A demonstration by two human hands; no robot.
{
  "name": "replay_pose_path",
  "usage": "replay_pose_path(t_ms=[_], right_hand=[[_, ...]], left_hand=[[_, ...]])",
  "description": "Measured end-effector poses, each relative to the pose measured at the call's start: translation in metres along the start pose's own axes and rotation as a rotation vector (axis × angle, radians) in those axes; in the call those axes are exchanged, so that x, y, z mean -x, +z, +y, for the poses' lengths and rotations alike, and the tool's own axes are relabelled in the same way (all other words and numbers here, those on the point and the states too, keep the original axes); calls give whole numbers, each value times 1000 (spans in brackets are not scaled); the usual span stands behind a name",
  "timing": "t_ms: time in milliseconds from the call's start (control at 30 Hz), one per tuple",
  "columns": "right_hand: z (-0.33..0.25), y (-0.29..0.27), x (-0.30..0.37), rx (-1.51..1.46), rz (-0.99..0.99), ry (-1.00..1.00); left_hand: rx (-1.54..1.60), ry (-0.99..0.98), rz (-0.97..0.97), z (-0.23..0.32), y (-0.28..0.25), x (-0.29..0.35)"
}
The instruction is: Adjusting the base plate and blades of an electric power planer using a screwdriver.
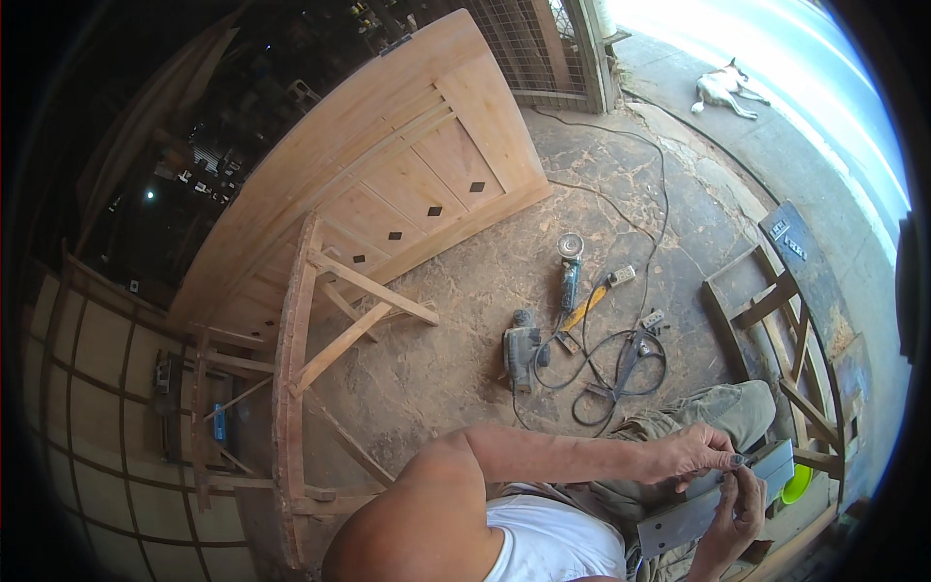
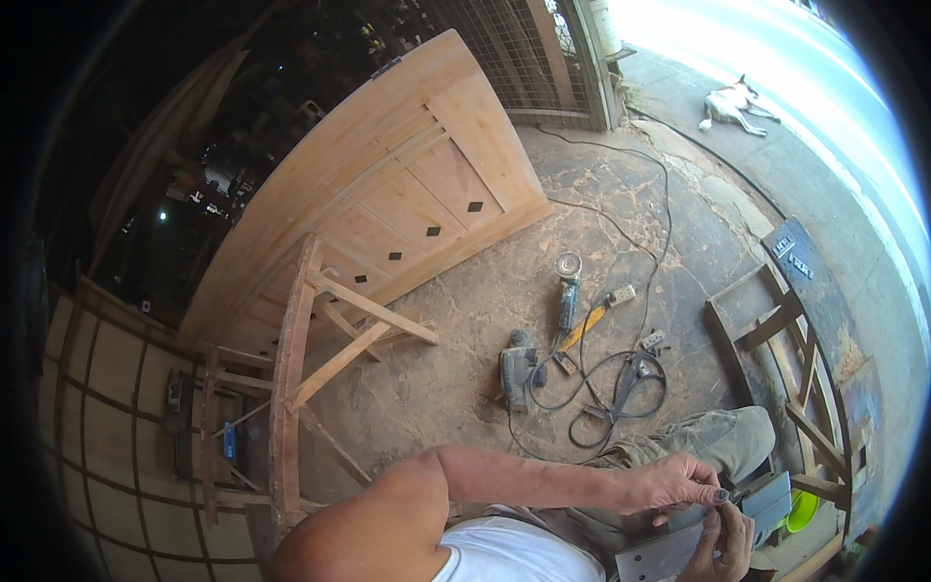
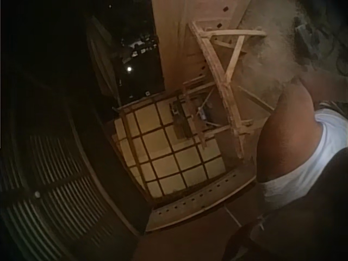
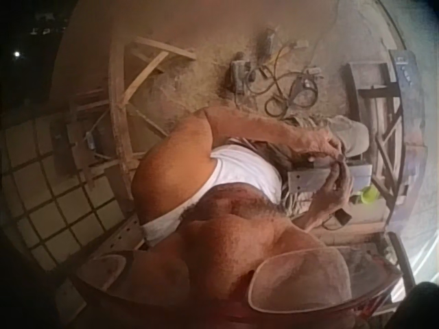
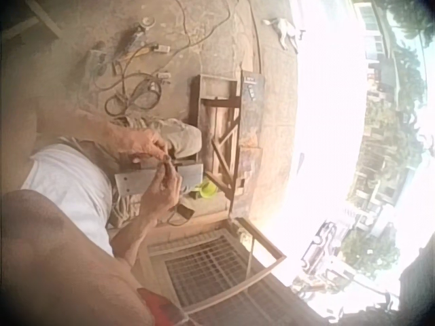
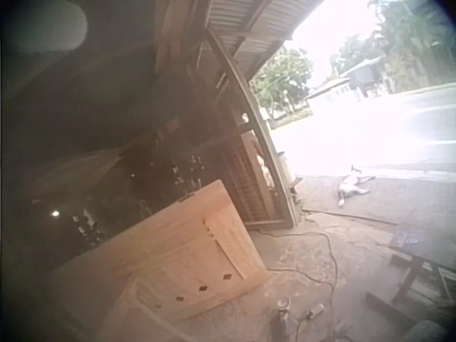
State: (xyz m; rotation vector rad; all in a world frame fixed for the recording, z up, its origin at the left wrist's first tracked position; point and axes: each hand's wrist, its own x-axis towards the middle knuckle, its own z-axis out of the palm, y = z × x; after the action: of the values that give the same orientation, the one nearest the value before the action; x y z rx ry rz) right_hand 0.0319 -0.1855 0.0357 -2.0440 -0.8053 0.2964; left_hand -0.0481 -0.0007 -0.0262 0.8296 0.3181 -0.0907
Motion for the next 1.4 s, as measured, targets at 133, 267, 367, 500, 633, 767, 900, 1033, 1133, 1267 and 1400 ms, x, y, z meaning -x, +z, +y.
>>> replay_pose_path(t_ms=[133, 267, 367, 500, 633, 767, 900, 1033, 1133, 1267, 1400], right_hand=[[-8, 7, -1, -168, 69, 104], [5, -3, 5, -208, 50, 99], [2, -21, 7, 43, 20, 43], [-8, -51, 5, 213, 34, 90], [-13, -50, -24, 214, 37, -23], [24, -51, -17, 281, 51, -79], [28, -52, -9, 316, 26, -56], [35, -46, -13, 364, -8, -129], [31, -47, -16, 435, -66, -142], [28, -54, -21, 509, -160, -171], [26, -52, -25, 597, -231, -238]], left_hand=[[63, -5, 4, -3, 0, -3], [24, 8, -6, -2, 7, 1], [-23, -34, -59, 5, 14, -1], [-617, 268, 191, 22, 15, -12], [-608, 136, 332, 44, -16, -6], [-755, 42, 255, 43, -10, -18], [-859, 88, 170, 32, 7, -27], [-855, 81, 115, 33, 22, -28], [-901, 90, 95, 29, 24, -28], [-918, 111, 82, 22, 20, -31], [-926, 112, 83, 23, 18, -31]])
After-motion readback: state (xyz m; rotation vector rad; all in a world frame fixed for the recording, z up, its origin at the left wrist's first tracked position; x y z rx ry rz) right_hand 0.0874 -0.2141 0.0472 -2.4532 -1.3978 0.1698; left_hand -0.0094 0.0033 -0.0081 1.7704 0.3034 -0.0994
